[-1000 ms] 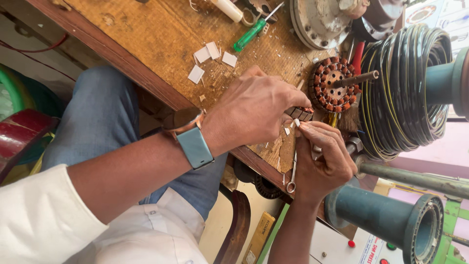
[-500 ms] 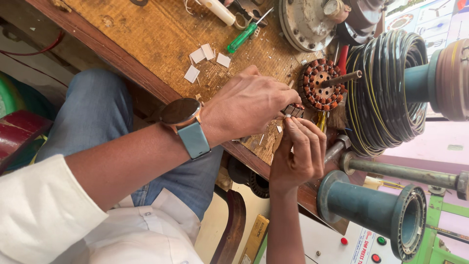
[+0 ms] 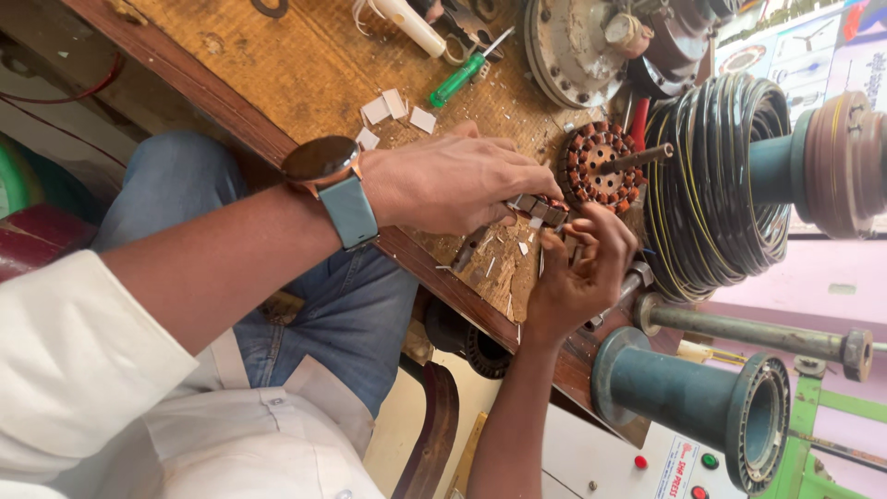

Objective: The person assembles small electrical components on a workbench. They use scissors to trim white insulating material and a screwdriver to adjust copper windings on a cylindrical rotor-like part. The person repeatedly places trimmed pieces into slots and secures them with the screwdriver.

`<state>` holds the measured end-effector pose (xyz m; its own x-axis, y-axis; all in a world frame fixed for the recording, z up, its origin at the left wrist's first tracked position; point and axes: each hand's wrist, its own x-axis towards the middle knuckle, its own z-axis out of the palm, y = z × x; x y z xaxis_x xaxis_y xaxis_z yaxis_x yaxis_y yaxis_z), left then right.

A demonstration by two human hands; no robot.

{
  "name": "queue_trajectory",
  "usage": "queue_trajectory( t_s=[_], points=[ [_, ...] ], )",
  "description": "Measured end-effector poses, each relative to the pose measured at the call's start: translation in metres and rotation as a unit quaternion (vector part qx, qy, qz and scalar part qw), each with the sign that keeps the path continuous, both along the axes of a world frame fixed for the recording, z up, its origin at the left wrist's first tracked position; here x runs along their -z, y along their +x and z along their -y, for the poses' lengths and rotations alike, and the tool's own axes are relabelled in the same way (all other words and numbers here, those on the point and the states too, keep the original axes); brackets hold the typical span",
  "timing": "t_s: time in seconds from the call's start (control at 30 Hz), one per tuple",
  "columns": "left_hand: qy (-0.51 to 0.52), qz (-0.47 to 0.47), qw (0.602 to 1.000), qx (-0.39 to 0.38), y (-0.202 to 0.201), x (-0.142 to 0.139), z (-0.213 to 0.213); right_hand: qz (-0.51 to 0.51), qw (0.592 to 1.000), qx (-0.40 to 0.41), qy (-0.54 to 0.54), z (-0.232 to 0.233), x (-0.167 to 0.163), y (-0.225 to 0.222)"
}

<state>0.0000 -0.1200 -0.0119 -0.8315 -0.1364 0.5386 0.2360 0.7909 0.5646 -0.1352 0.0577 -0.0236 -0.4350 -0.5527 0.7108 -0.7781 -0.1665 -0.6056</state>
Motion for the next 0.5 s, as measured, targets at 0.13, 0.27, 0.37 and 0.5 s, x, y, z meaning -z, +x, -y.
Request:
queue_trajectory(
  t_s=[0.13,0.27,0.37,0.5],
  points=[
    [0.053,0.057,0.997,-0.008,0.002,0.007,-0.006,0.073,0.994,-0.048,0.063,0.001,-0.003,0.003],
    [0.058,-0.176,0.981,-0.05,0.009,0.02,-0.015,0.079,0.992,-0.052,0.078,0.003,-0.007,0.006],
    [0.047,-0.186,0.974,-0.121,0.008,0.026,-0.025,0.134,0.986,-0.051,0.082,0.003,-0.01,0.01],
    [0.008,-0.214,0.959,-0.188,0.015,0.03,-0.034,0.133,0.986,-0.066,0.081,0.004,-0.015,0.017]
  ],
)
